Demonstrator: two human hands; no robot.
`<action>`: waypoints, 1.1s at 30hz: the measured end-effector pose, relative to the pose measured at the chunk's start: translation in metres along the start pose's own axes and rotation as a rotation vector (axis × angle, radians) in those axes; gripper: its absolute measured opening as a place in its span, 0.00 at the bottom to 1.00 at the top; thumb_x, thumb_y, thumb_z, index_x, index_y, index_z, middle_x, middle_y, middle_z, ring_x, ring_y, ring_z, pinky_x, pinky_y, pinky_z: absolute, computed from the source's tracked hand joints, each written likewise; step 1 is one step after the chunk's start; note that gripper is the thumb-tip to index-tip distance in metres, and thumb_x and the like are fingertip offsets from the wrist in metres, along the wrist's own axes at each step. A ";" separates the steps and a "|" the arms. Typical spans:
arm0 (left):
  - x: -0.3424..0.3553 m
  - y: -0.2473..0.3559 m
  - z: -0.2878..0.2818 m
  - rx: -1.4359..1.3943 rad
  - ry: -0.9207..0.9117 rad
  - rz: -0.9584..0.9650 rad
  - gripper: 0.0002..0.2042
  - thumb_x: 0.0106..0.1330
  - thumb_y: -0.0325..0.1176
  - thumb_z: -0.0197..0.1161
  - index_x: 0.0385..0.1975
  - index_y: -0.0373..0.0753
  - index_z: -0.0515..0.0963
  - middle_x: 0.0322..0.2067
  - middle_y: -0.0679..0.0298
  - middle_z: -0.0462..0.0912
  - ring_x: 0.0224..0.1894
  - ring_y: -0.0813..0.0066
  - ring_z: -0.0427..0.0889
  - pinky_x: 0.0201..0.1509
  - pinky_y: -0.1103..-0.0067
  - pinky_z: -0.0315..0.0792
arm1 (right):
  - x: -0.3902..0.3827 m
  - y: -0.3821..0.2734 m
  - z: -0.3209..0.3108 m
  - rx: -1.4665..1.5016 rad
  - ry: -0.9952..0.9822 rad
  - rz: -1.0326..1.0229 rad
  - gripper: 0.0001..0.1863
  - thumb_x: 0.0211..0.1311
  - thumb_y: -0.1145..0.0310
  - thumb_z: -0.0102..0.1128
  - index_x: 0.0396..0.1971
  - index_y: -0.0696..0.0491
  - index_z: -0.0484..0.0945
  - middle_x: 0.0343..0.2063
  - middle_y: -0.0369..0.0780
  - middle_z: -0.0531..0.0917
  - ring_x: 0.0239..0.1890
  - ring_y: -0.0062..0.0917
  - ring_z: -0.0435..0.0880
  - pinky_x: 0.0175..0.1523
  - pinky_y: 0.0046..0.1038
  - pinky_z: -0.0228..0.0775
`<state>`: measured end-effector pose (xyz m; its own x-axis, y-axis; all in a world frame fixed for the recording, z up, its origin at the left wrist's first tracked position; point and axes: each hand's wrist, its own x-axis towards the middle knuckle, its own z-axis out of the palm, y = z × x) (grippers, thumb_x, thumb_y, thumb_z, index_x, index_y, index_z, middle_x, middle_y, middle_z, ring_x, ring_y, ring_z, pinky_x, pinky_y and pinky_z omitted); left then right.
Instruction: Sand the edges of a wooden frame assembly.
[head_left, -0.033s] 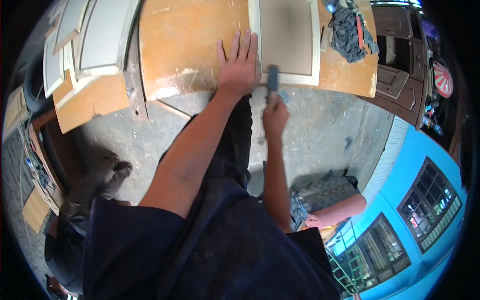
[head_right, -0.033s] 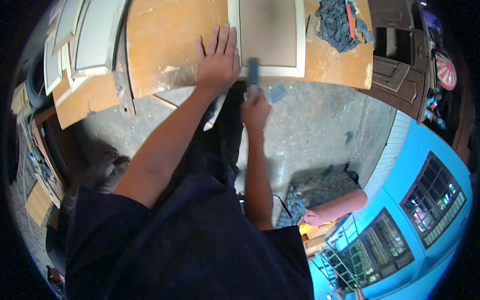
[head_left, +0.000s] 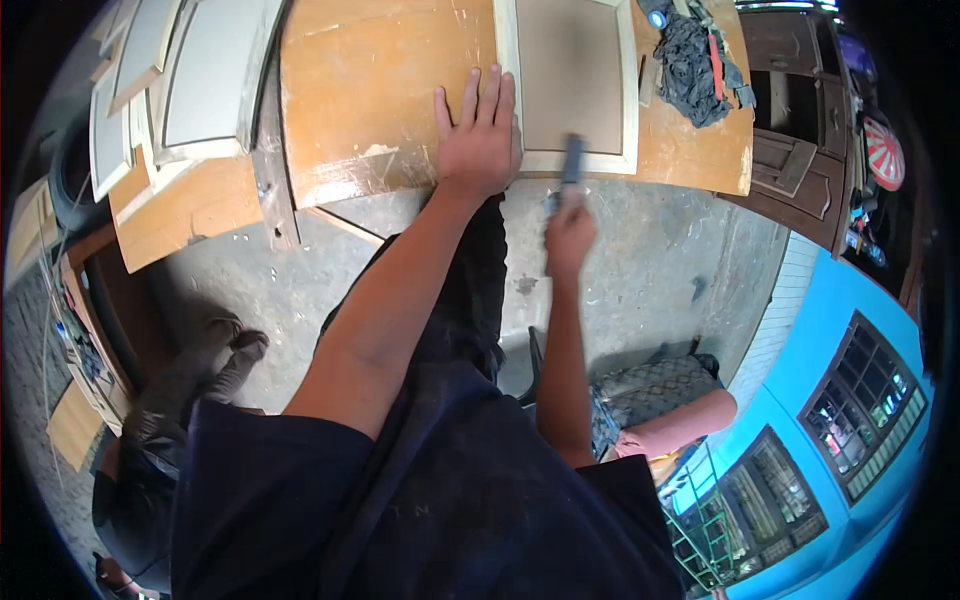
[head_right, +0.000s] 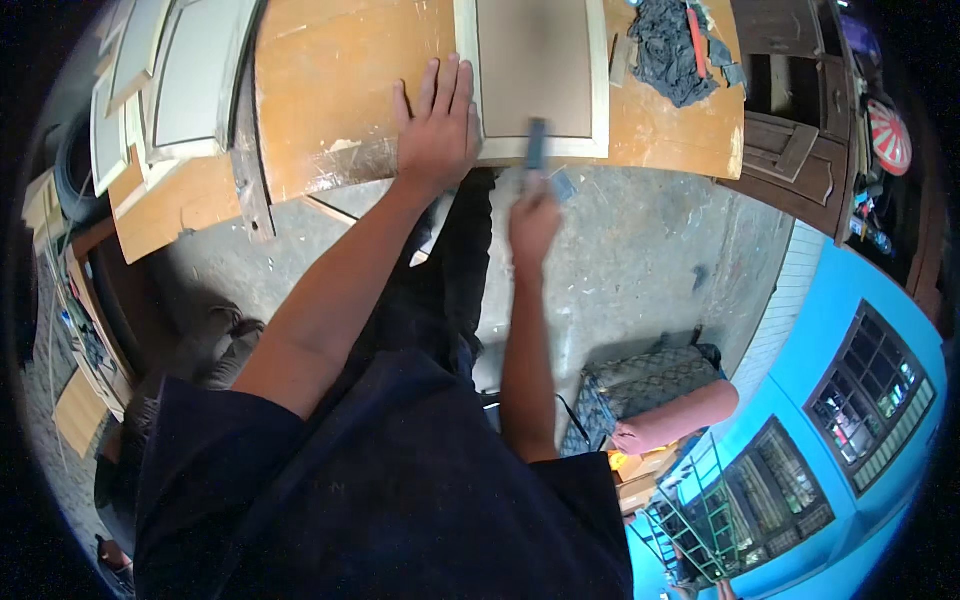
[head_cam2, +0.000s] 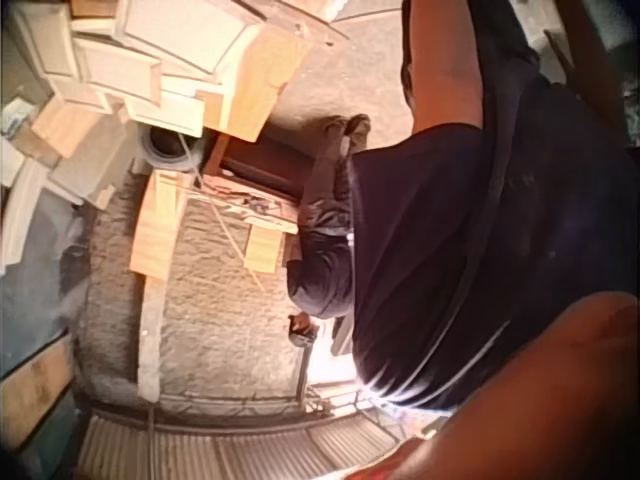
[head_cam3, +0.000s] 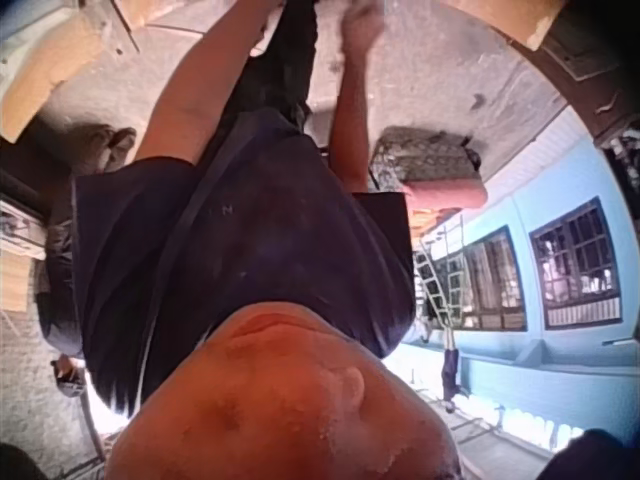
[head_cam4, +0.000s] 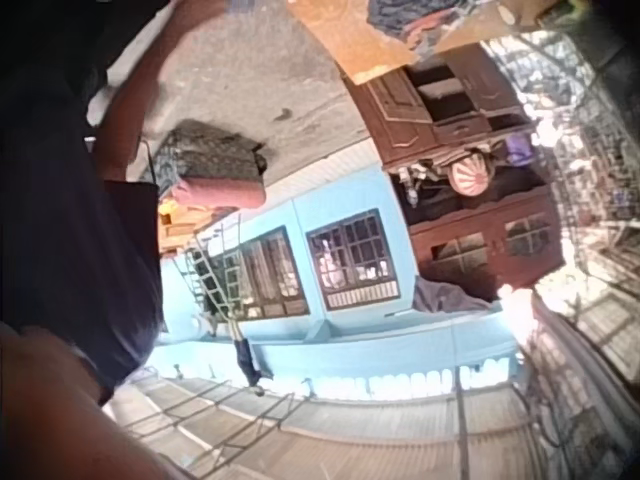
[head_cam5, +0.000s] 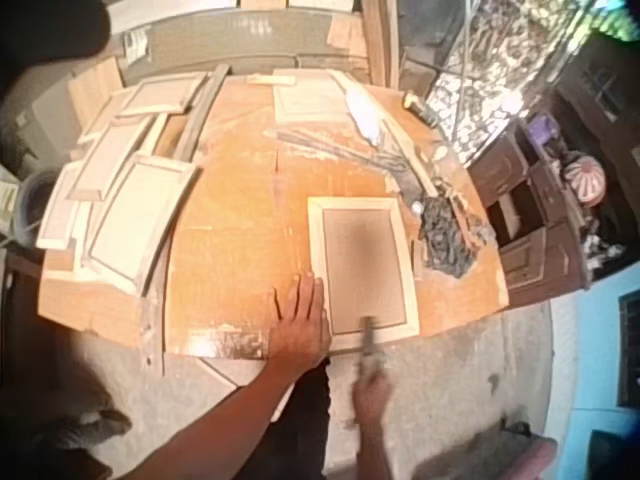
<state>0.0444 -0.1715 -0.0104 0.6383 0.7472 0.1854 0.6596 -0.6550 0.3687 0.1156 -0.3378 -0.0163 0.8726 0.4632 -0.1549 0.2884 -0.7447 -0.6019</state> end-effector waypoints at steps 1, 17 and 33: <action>-0.003 0.006 -0.002 -0.006 0.007 0.019 0.28 0.73 0.40 0.44 0.72 0.40 0.58 0.74 0.60 0.56 0.76 0.59 0.52 0.73 0.43 0.41 | 0.022 0.035 -0.006 0.136 0.040 0.126 0.24 0.75 0.55 0.47 0.33 0.64 0.79 0.19 0.54 0.80 0.22 0.50 0.80 0.29 0.45 0.69; 0.001 0.012 -0.005 -0.012 -0.036 0.025 0.28 0.72 0.39 0.46 0.72 0.39 0.58 0.73 0.57 0.57 0.76 0.56 0.51 0.74 0.41 0.38 | 0.021 0.050 0.017 0.231 0.215 0.100 0.26 0.74 0.49 0.49 0.26 0.57 0.79 0.16 0.41 0.79 0.14 0.28 0.77 0.20 0.33 0.68; 0.000 0.000 -0.002 0.010 -0.030 -0.010 0.27 0.74 0.39 0.44 0.72 0.40 0.57 0.73 0.58 0.57 0.76 0.58 0.51 0.74 0.43 0.39 | -0.012 -0.021 0.008 0.161 -0.020 0.023 0.20 0.72 0.56 0.51 0.32 0.61 0.79 0.25 0.56 0.80 0.30 0.52 0.82 0.35 0.46 0.70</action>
<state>0.0434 -0.1714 -0.0084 0.6432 0.7498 0.1548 0.6697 -0.6490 0.3608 0.0956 -0.3241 -0.0076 0.8697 0.4578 -0.1845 0.2006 -0.6693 -0.7154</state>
